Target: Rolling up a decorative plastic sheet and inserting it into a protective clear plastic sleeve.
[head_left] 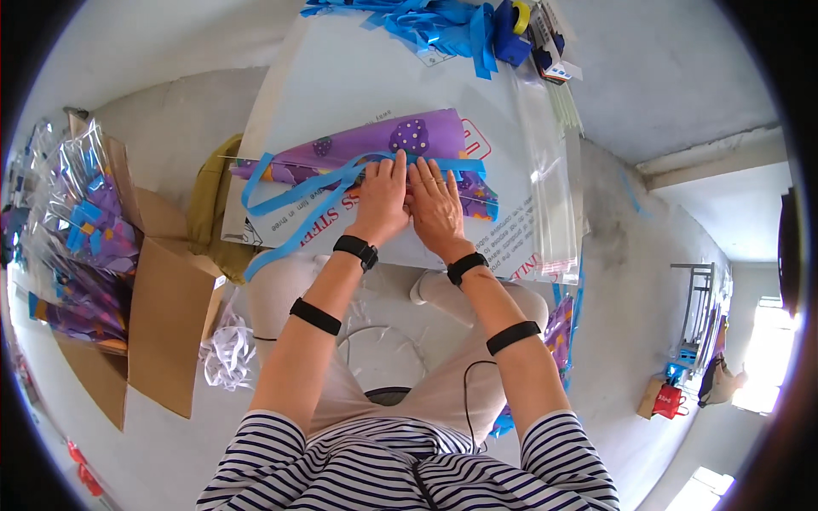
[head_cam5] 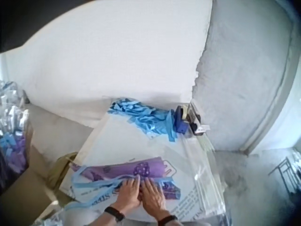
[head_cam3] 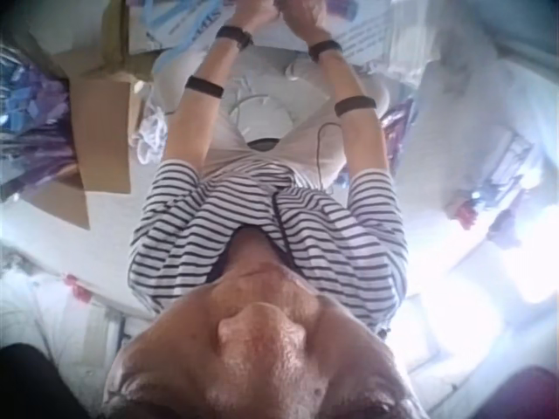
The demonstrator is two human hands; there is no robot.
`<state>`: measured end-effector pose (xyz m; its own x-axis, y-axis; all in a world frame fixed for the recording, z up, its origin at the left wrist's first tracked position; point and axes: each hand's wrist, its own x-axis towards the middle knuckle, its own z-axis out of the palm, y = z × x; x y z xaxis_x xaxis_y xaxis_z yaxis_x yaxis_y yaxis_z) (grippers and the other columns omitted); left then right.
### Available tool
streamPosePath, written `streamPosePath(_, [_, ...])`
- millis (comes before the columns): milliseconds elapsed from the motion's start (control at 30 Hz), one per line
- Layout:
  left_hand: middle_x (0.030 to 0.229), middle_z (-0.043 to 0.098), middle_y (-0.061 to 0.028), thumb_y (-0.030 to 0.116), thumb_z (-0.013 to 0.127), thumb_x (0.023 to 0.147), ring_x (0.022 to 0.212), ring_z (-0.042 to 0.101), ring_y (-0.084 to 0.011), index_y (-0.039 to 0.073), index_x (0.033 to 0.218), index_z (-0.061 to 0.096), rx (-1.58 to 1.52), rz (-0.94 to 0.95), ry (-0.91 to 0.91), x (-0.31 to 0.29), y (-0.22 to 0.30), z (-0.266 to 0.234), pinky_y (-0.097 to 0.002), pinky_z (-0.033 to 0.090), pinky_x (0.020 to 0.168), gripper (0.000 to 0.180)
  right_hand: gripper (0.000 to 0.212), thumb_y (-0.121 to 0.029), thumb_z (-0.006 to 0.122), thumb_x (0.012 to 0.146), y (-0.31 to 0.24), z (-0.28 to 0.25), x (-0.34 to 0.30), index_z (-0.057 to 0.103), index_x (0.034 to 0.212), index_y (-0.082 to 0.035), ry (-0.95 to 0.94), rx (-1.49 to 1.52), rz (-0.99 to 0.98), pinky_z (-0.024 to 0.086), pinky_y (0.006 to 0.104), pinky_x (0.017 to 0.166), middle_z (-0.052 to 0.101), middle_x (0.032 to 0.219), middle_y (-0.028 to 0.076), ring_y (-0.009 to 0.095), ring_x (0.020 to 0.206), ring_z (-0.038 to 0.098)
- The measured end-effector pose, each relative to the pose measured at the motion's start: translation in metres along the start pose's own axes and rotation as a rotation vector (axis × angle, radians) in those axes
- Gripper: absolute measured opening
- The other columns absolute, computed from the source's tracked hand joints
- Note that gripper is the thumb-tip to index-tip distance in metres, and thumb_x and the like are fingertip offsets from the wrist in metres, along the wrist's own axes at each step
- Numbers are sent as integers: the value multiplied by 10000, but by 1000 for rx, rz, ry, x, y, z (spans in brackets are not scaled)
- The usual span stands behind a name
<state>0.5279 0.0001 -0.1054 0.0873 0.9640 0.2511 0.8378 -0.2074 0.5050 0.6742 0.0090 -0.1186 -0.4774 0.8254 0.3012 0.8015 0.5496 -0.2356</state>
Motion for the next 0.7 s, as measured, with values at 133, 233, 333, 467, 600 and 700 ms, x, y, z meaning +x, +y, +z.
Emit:
streamPosePath(133, [1250, 542, -210, -47, 681, 730, 1127, 479, -430, -1, 1519, 365, -77, 11, -42, 0, -5, -4, -490, 435, 991, 851, 579, -203, 595, 972, -10, 6, 2, 428, 1510, -68, 24, 21, 21, 245, 533, 1214, 437, 1555, 136, 318, 1466, 378])
streamPosePath(233, [1288, 537, -216, -102, 622, 742, 1141, 470, -441, 19, 1530, 359, -127, -4, -78, 0, -7, -9, -497, 432, 996, 839, 584, -219, 584, 981, -13, 10, 3, 415, 1520, -72, 6, -2, 16, 244, 530, 1215, 427, 1562, 131, 311, 1471, 372])
streamPosePath(333, [1311, 531, -211, -129, 585, 754, 1172, 455, -438, 1, 1515, 377, -166, -6, -75, -2, -6, -11, -493, 416, 1027, 800, 565, -252, 553, 1005, -16, 18, 4, 411, 1523, -77, 18, -39, 32, 239, 529, 1217, 417, 1570, 126, 306, 1482, 355])
streamPosePath(467, [1212, 595, -204, -99, 605, 770, 1122, 539, -415, 14, 1463, 464, -185, 67, 12, 0, -18, -16, -457, 478, 961, 716, 524, -302, 490, 1048, -17, 23, 3, 427, 1513, -70, 30, 5, 58, 230, 531, 1218, 412, 1575, 128, 311, 1494, 334])
streamPosePath(600, [828, 673, -141, -33, 653, 804, 756, 669, -323, 35, 1202, 667, -477, -100, 128, 13, -35, -40, -394, 543, 705, 404, 511, -307, 486, 1051, -14, 24, 2, 450, 1494, -54, 43, 8, 72, 239, 533, 1214, 417, 1572, 135, 314, 1494, 334])
streamPosePath(700, [877, 676, -148, 106, 732, 826, 818, 663, -328, 46, 1024, 724, -328, -160, 189, 27, -59, -57, -425, 525, 734, 207, 504, -312, 492, 1049, -16, 21, 1, 477, 1469, -33, 48, 0, 75, 255, 534, 1208, 426, 1565, 145, 315, 1487, 345])
